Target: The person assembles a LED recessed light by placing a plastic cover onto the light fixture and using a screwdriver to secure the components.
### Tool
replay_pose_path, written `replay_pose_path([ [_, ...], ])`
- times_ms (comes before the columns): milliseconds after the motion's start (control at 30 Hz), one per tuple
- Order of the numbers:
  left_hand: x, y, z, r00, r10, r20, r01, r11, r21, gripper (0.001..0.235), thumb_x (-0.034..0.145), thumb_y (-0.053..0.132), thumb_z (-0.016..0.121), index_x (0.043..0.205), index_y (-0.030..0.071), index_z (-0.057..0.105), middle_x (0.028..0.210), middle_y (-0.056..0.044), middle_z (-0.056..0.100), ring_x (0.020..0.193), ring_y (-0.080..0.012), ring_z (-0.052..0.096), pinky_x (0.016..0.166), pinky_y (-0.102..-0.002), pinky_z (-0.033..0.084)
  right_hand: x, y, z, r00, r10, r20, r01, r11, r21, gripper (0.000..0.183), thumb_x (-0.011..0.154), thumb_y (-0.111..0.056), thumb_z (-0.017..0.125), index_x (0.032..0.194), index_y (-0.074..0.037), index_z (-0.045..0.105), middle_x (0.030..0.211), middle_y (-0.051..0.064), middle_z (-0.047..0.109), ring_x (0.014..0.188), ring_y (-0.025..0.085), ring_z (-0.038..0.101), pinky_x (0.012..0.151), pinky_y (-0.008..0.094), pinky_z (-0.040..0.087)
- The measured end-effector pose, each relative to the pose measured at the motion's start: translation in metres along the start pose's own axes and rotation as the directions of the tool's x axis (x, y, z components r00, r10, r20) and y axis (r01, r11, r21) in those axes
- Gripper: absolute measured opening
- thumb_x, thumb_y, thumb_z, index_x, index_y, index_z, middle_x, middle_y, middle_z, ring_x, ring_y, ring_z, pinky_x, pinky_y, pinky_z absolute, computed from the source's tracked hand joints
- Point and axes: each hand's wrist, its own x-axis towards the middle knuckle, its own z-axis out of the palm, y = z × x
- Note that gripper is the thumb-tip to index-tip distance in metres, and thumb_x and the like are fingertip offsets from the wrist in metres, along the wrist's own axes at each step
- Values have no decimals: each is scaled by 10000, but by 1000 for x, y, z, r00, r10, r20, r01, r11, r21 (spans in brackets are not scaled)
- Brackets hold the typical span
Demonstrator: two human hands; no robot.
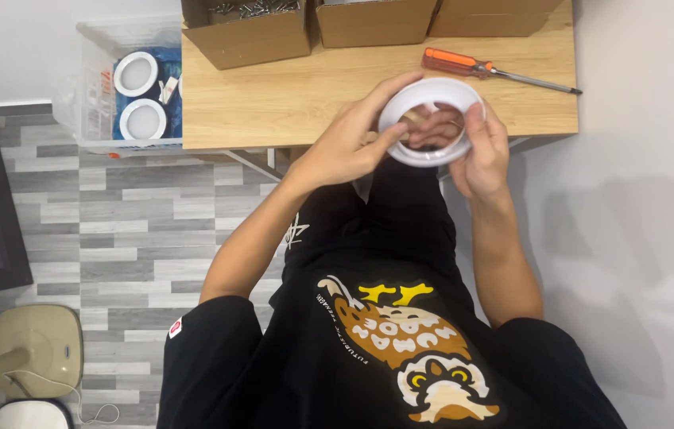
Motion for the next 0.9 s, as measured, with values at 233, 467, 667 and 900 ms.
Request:
replay_pose_path([
  [233, -12, 2, -7, 942, 312, -122, -298, 947, 117, 483, 986, -265, 538, 1238, 80, 765, 1268, -62, 811, 1414, -348, 681, 1323, -572, 452, 14, -27, 6, 855, -402, 328, 519, 685, -512, 332, 1208, -341, 552, 1261, -43, 690, 1416, 263, 668, 1371, 407, 660, 1204, 488, 514],
  [467, -12, 21, -11, 923, 279, -264, -284, 959, 21, 339, 1027, -119, 631, 1347, -6, 647, 1319, -200, 770, 1228, -361, 777, 1133, -452, 651, 20, -33, -1, 891, -379, 250, 448, 646, -618, 287, 1204, -205, 604, 1302, 40, 719, 1064, 181, 681, 965, 271, 668, 864, 351, 566],
  [667, -1, -9, -19, 898, 309, -312, -289, 951, 109, 185, 1059, -107, 684, 1100, 44, 781, 1315, -110, 769, 1375, -371, 699, 1260, -537, 482, 50, -46, -19, 803, -433, 409, 593, 518, -617, 180, 1135, 35, 688, 1266, -54, 775, 1315, 203, 714, 1189, 314, 703, 965, 365, 619],
  [900, 7, -34, -39, 816, 414, -404, -263, 888, 377, 101, 1074, -19, 705, 1167, 18, 715, 1422, -212, 627, 1338, -383, 652, 1181, -514, 538, 113, -93, -26, 594, -632, 498, 590, -79, -804, 525, 1302, -204, 452, 1066, 55, 843, 1118, 218, 768, 999, 397, 734, 893, 511, 545],
])
